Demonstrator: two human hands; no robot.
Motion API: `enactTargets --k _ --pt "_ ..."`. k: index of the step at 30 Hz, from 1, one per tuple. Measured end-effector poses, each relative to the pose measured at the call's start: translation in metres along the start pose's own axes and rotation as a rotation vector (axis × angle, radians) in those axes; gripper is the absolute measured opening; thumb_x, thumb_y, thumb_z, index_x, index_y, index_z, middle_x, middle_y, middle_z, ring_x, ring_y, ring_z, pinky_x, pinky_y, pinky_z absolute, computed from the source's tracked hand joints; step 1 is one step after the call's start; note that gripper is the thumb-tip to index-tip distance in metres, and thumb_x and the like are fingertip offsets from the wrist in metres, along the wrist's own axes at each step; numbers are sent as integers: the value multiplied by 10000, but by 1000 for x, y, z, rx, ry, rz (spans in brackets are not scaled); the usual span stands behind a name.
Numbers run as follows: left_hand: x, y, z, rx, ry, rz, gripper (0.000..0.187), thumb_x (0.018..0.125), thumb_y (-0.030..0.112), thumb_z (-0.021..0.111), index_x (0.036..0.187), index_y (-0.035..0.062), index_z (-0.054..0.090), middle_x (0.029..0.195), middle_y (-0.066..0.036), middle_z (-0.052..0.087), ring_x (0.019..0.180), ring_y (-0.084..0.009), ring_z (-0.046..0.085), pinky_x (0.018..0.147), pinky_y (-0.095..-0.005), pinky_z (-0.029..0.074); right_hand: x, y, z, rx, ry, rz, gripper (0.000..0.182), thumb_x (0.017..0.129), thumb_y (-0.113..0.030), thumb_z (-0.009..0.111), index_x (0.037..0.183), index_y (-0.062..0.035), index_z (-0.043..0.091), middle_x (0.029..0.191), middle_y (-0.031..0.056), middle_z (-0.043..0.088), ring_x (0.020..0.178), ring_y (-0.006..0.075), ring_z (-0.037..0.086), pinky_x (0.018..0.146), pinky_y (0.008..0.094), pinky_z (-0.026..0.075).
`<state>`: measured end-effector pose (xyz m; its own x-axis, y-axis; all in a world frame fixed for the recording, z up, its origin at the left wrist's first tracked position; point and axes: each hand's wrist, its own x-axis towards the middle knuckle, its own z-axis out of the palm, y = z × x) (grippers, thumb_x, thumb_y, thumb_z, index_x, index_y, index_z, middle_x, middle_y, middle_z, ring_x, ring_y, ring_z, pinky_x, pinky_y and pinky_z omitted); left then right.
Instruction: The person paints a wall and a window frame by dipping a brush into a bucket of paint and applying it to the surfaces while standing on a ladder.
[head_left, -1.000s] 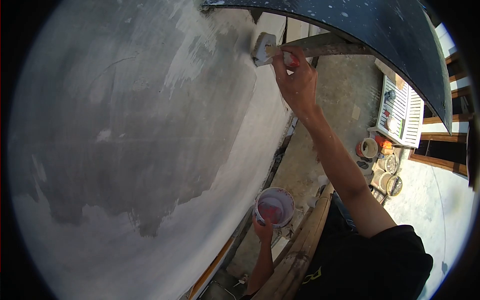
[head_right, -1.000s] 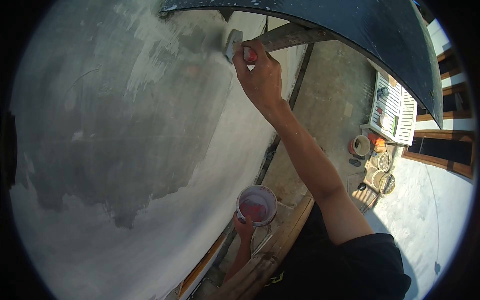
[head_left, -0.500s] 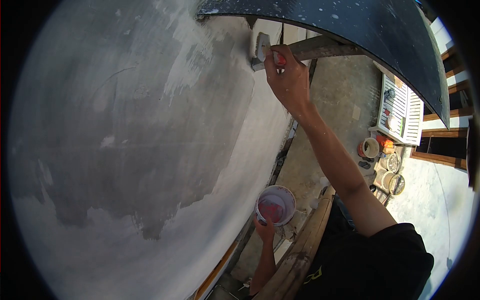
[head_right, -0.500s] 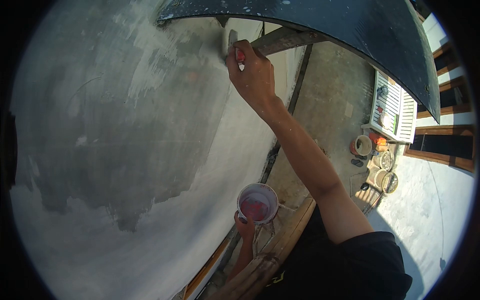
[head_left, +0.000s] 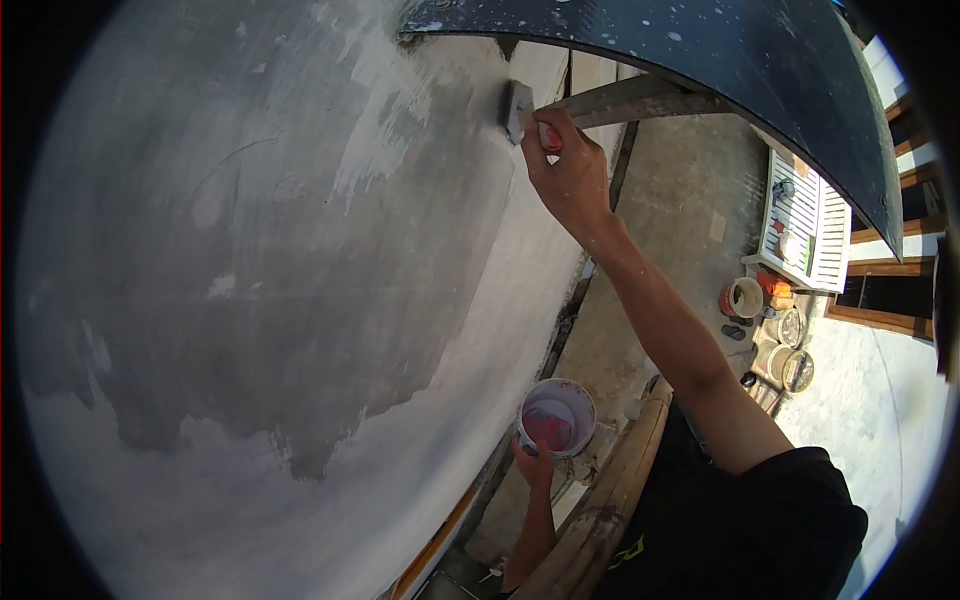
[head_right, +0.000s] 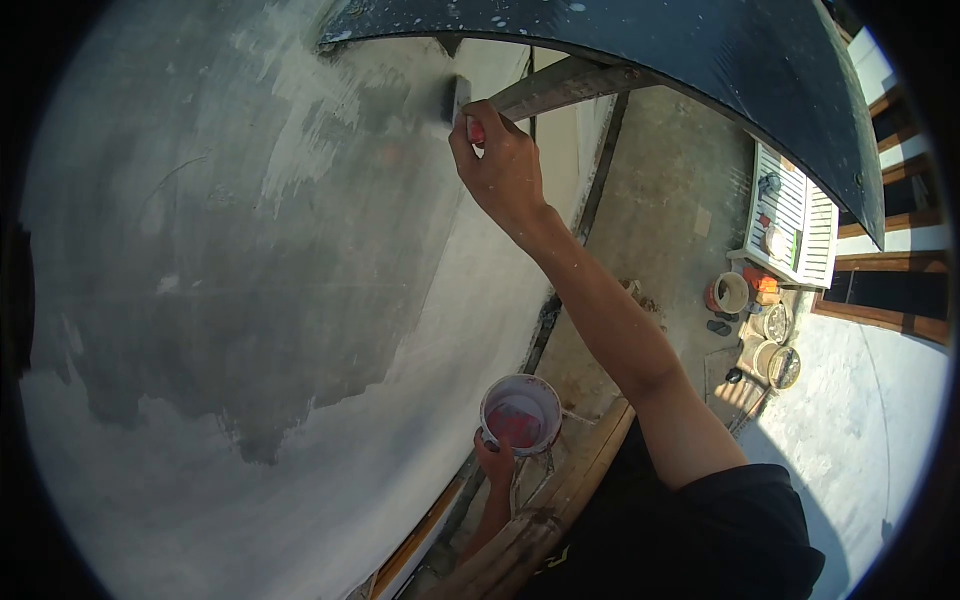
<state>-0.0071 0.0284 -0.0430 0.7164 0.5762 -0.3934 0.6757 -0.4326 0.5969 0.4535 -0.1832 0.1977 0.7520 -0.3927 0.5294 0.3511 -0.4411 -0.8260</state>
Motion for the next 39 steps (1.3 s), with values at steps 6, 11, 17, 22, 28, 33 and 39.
enactTargets --k 6,11,17,22,28,33,39 --pt "-9 28 -8 -39 -18 -56 649 826 231 665 1381 -11 433 1125 -216 616 980 -310 635 847 -398 499 5 2 -1 -42 -23 -30 128 895 -98 650 979 -43 571 705 140 641 600 305 661 564 375 524" --pt "-10 37 -8 -58 -3 -59 645 839 248 668 1385 -6 436 1196 -243 610 1042 -338 650 871 -410 509 -1 7 -3 -13 -55 38 120 894 -97 653 974 -48 579 702 146 645 573 311 645 553 377 505" --pt "-10 35 -9 -61 6 -46 629 841 243 666 1375 -7 445 1196 -244 611 1037 -338 651 867 -413 510 -32 -3 -15 16 6 51 113 905 -92 661 986 -46 598 738 170 650 616 300 648 583 376 509" --pt "-4 11 -2 -43 2 -53 629 841 245 668 1374 -7 448 1173 -245 620 1005 -335 656 841 -412 514 -101 39 -20 66 -57 119 152 904 -81 674 1032 -41 603 768 179 652 625 285 635 586 372 506" --pt "-9 16 -5 -61 2 -51 631 835 236 669 1378 2 449 1110 -217 646 947 -304 667 812 -394 517 -88 45 -16 2 -155 106 150 914 -97 667 1037 -39 604 745 148 634 605 273 621 573 367 500" --pt "-10 24 -8 -66 -2 -62 660 814 211 663 1382 -21 421 952 -153 619 797 -231 605 750 -372 493 -65 29 -13 -3 -210 65 151 922 -111 659 1044 -40 607 760 140 640 605 260 614 570 366 500" --pt "-16 42 -13 -49 6 -37 630 838 210 673 1370 -29 435 1123 -232 634 976 -290 664 827 -384 520 -45 -5 -40 85 -182 -3 161 924 -119 662 1058 -38 624 844 159 686 639 264 635 590 361 515"
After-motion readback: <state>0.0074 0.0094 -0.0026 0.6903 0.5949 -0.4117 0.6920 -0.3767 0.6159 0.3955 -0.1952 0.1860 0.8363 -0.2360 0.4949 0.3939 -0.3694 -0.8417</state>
